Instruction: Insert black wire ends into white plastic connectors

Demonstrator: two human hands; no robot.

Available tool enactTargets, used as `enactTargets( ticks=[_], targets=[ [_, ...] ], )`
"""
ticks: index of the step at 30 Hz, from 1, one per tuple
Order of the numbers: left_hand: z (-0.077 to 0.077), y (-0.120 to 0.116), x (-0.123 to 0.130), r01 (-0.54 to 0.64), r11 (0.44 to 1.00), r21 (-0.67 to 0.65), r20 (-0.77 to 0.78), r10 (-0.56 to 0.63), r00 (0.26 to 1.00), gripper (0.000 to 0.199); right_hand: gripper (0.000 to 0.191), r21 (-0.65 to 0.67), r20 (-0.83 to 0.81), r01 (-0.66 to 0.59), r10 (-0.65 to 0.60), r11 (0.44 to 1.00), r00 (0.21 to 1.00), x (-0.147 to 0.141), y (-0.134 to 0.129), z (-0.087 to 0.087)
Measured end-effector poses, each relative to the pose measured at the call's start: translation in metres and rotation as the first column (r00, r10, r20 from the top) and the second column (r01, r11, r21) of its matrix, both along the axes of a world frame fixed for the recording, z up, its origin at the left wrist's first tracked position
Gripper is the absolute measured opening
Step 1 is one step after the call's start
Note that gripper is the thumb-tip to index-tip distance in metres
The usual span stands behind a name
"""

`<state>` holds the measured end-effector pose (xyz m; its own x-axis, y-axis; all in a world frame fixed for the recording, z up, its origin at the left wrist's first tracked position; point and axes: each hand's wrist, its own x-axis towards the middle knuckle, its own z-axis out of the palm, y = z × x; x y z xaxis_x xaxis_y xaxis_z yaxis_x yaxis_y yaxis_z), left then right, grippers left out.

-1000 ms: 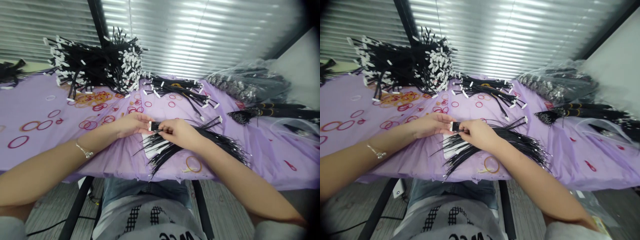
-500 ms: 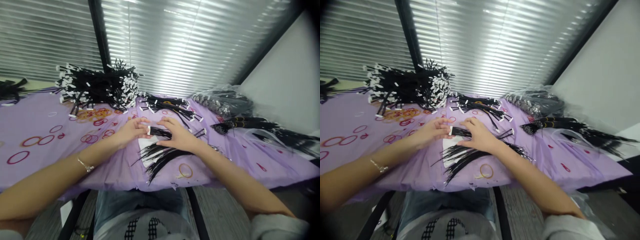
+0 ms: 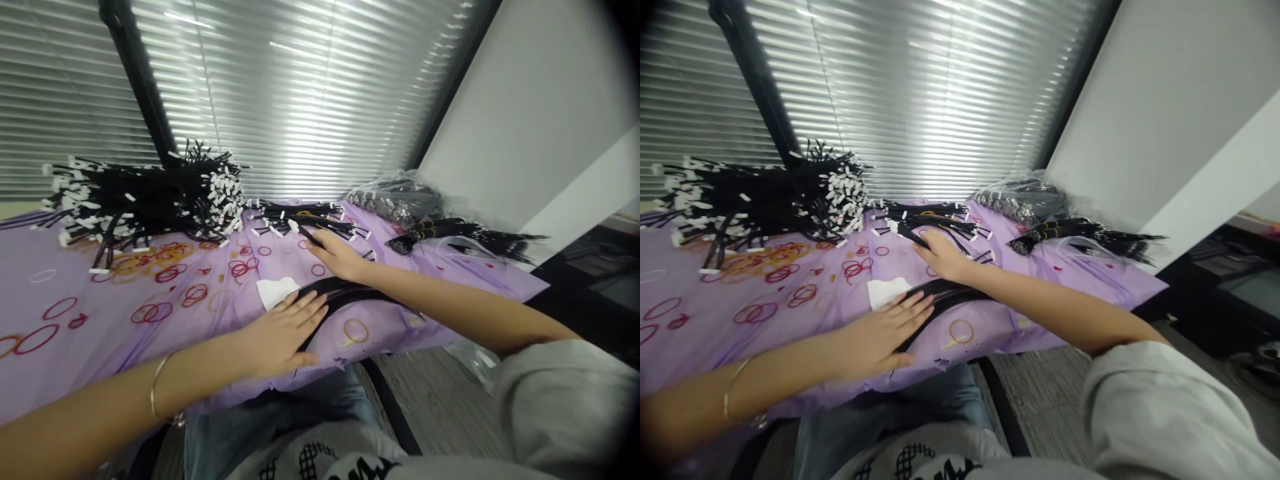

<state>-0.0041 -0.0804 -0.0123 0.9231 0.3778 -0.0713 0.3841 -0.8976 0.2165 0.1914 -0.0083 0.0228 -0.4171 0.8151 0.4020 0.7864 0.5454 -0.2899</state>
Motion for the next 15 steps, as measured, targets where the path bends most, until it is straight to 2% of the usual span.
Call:
enactTargets(
  ticks=[3,5,7,10,12,15],
  targets=[
    [-0.010,-0.001,0.002,0.023,1.000,-0.003,-0.050,-0.023,0.999,0.079,0.029,0.034,0.015,0.070,-0.070,0.997,0.997,0.015,0.002,0.023],
    [-0.012,-0.001,0.001,0.019,1.000,0.010,-0.049,-0.018,0.999,0.079,0.034,-0.002,0.017,0.149,-0.149,0.989,0.989,0.035,0.001,0.045],
    [-0.012,0.000,0.000,0.013,1.000,0.013,-0.047,-0.013,0.999,0.079,0.040,-0.055,-0.038,0.260,-0.262,0.964,0.964,0.061,0.000,0.068],
    [-0.012,0.001,0.000,0.018,1.000,-0.002,-0.035,-0.018,0.999,0.079,0.038,-0.010,-0.174,0.444,-0.438,0.896,0.882,0.106,-0.005,0.094],
    [-0.012,0.001,0.000,0.017,1.000,-0.008,-0.027,-0.017,0.999,0.076,0.038,-0.051,-0.244,0.529,-0.524,0.847,0.816,0.136,-0.012,0.103],
    [-0.010,0.000,0.001,0.007,1.000,-0.016,-0.028,-0.008,1.000,0.073,0.033,-0.151,-0.349,0.576,-0.588,0.803,0.730,0.174,-0.027,0.105]
  ],
)
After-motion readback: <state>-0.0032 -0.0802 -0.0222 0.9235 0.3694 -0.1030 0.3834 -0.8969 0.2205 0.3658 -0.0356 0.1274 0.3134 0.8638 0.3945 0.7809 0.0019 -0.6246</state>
